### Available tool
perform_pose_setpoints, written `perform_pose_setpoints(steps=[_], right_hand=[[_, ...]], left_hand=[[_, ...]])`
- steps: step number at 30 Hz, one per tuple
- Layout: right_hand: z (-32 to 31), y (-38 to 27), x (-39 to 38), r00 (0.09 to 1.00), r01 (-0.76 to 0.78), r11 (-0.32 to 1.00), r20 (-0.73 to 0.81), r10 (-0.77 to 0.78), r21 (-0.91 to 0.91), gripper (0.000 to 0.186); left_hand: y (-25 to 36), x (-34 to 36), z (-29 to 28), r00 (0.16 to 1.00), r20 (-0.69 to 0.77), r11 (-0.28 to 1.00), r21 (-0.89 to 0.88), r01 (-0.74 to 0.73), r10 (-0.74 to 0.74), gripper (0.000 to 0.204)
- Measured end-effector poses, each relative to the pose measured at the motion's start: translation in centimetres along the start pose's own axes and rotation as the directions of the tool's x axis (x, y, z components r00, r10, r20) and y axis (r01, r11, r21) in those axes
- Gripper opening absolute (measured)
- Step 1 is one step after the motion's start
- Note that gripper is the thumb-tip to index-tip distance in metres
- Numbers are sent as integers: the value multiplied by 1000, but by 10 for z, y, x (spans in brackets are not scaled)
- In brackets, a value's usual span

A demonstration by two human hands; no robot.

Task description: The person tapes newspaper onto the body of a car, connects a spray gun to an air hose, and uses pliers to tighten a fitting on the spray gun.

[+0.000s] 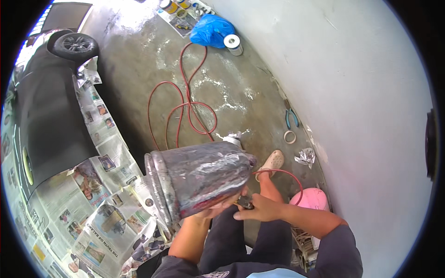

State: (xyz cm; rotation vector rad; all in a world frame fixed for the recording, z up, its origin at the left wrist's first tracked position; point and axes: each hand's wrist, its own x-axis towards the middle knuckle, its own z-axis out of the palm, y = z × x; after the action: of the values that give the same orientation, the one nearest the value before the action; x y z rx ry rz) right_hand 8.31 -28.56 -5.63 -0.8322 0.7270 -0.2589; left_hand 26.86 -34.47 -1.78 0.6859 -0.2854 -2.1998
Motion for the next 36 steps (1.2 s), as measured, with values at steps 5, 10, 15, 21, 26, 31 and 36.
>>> perform_pose_setpoints(steps=[5,10,15,21,26,31,36], right_hand=[[-9,-8,3,919,158,903,-274,-282,-400,32],[-18,7,18,918,-34,943,-384,-101,-331,29],[-21,-7,16,965,-136,945,-257,58,-299,34],[-13,-7,9,975,-170,939,-187,117,-298,34],[-36,43,39,838,-94,816,-488,-245,-571,21],[-59,53,60,798,-94,745,-498,-340,-660,20],[-84,57,66,790,-131,677,-489,-370,-724,22]], left_hand=[[-12,3,9,973,-211,995,-33,-97,88,68],[-10,15,5,963,-177,978,86,-192,205,58],[-7,13,-4,955,-194,975,57,-215,222,51],[-6,-4,-6,983,-175,998,50,-48,56,49],[-8,19,-5,869,-490,995,98,-20,66,24],[-24,36,-24,827,-527,980,63,-188,193,11],[-50,56,-51,755,-586,943,49,-330,295,12]])
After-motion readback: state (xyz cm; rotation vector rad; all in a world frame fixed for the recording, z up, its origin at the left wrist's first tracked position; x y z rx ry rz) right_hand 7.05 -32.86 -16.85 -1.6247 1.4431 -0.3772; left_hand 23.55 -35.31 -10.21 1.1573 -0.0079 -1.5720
